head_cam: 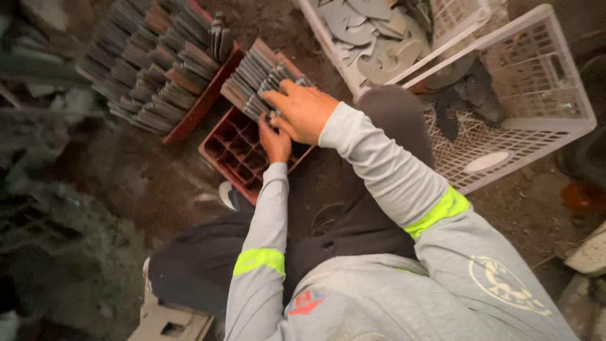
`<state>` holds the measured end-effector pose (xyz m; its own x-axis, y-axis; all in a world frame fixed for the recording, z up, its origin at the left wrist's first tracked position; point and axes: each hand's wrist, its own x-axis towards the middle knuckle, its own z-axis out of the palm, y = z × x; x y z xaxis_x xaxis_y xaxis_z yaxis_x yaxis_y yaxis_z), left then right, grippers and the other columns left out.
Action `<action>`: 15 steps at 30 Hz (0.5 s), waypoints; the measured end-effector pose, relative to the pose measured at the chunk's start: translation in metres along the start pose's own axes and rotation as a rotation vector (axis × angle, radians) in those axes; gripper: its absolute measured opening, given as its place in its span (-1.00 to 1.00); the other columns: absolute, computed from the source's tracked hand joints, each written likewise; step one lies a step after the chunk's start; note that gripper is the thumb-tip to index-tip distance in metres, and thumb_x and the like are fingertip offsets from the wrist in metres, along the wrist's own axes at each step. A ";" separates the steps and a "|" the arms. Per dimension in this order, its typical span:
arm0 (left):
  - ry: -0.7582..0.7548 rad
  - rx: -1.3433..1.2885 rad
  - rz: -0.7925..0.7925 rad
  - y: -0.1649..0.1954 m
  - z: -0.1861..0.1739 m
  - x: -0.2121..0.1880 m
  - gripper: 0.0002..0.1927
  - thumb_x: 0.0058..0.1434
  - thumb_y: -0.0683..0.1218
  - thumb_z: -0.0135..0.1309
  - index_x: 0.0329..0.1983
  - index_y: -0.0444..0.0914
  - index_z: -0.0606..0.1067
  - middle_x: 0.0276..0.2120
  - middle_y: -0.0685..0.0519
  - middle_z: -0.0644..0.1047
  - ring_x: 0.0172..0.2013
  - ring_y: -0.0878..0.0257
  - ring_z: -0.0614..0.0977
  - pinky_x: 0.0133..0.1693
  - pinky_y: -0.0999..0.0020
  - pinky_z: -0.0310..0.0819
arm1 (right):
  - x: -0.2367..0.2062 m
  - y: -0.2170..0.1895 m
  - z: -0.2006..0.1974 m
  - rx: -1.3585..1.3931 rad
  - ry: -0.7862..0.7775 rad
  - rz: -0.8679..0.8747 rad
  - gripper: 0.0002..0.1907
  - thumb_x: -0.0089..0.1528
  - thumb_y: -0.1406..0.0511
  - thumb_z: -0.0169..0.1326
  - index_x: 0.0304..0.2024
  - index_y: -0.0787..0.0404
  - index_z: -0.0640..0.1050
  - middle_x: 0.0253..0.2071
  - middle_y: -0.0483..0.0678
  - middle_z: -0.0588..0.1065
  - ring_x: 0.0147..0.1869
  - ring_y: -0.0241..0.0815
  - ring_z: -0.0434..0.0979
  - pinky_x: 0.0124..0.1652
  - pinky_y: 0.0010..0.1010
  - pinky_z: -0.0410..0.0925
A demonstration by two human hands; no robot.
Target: The person sits on the ground and repeatedly picks up flat metal pieces from a white crate, then places them into a red crate with compartments. The person handles the pieces one at a time, transferring them between the two containers.
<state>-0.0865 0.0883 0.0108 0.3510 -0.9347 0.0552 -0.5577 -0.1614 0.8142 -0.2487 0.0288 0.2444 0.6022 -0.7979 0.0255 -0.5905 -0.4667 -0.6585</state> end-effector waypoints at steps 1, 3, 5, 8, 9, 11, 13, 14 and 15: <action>-0.002 0.046 -0.021 -0.001 -0.001 0.001 -0.35 0.19 -0.16 0.27 0.31 -0.33 0.30 0.12 -0.33 0.46 0.12 -0.21 0.51 0.16 0.00 0.37 | -0.004 0.002 -0.011 0.034 0.061 -0.056 -0.47 0.32 0.20 0.14 0.29 0.24 0.42 0.03 0.24 0.47 -0.02 0.30 0.54 -0.06 -0.02 0.41; 0.000 0.132 -0.061 -0.007 -0.005 0.005 -0.24 -0.04 -0.15 0.34 0.23 -0.37 0.31 0.02 -0.36 0.45 0.01 -0.24 0.51 0.07 -0.03 0.38 | -0.017 0.018 -0.037 0.094 0.179 -0.175 -0.49 0.31 0.20 0.15 0.27 0.25 0.45 0.02 0.24 0.49 0.05 0.24 0.56 0.01 -0.09 0.42; -0.056 0.162 -0.088 -0.014 -0.018 0.020 -0.35 0.02 -0.12 0.33 0.17 -0.35 0.37 -0.01 -0.28 0.50 0.00 -0.18 0.54 0.06 0.02 0.41 | -0.045 0.061 -0.070 0.161 0.294 -0.080 -0.64 0.38 0.29 0.14 0.22 0.22 0.51 -0.11 0.08 0.61 -0.01 0.04 0.63 0.00 -0.16 0.46; -0.153 0.032 0.037 -0.017 -0.065 0.075 -0.57 0.24 -0.14 0.27 0.16 -0.31 0.48 0.02 -0.14 0.58 0.00 -0.05 0.62 0.08 0.09 0.53 | -0.056 0.160 -0.094 0.588 0.711 -0.052 -0.87 0.57 0.46 0.01 -0.05 0.35 0.58 -0.18 -0.01 0.60 -0.08 -0.21 0.65 -0.06 -0.33 0.54; -0.269 -0.271 -0.263 -0.014 -0.089 0.095 -0.54 0.28 -0.04 0.21 0.19 -0.29 0.42 -0.04 -0.06 0.53 -0.17 0.13 0.62 -0.26 0.24 0.67 | -0.051 0.196 -0.096 0.521 0.825 0.074 -0.90 0.51 0.42 0.05 -0.07 0.33 0.58 -0.18 0.02 0.60 -0.09 -0.14 0.64 -0.06 -0.29 0.53; -0.290 -0.380 -0.170 0.000 -0.136 0.138 -0.56 0.32 -0.03 0.20 0.19 -0.28 0.41 0.02 -0.05 0.53 -0.17 0.18 0.67 -0.26 0.30 0.71 | -0.032 0.257 -0.079 0.226 0.833 0.360 -0.89 0.39 0.36 0.12 -0.10 0.30 0.59 -0.18 0.09 0.60 -0.09 -0.02 0.62 -0.06 -0.22 0.49; -0.222 -0.160 -0.113 0.023 -0.176 0.162 -0.58 0.37 -0.07 0.16 0.24 -0.28 0.44 0.02 -0.02 0.55 -0.10 0.24 0.62 -0.17 0.33 0.64 | -0.002 0.295 -0.044 0.030 0.655 0.507 -0.82 0.27 0.29 0.20 -0.13 0.26 0.61 -0.19 0.15 0.59 -0.09 0.10 0.60 -0.06 -0.15 0.45; -0.192 -0.032 -0.061 0.035 -0.195 0.165 -0.61 0.39 -0.10 0.12 0.25 -0.29 0.45 0.00 -0.03 0.57 -0.09 0.24 0.61 -0.14 0.32 0.60 | 0.016 0.306 -0.025 -0.033 0.538 0.543 -0.77 0.21 0.26 0.24 -0.15 0.25 0.61 -0.19 0.19 0.59 -0.09 0.17 0.59 -0.07 -0.12 0.43; -0.198 0.052 0.005 0.047 -0.211 0.162 -0.62 0.43 -0.10 0.13 0.26 -0.31 0.46 -0.01 -0.05 0.58 -0.07 0.22 0.61 -0.09 0.30 0.56 | 0.032 0.313 -0.004 -0.080 0.427 0.577 -0.72 0.15 0.23 0.28 -0.16 0.23 0.62 -0.19 0.22 0.59 -0.09 0.23 0.58 -0.07 -0.08 0.42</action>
<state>0.1029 -0.0042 0.1796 0.1958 -0.9788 -0.0597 -0.5994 -0.1676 0.7827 -0.4167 -0.1439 0.0428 -0.0707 -0.9975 -0.0071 -0.7985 0.0609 -0.5989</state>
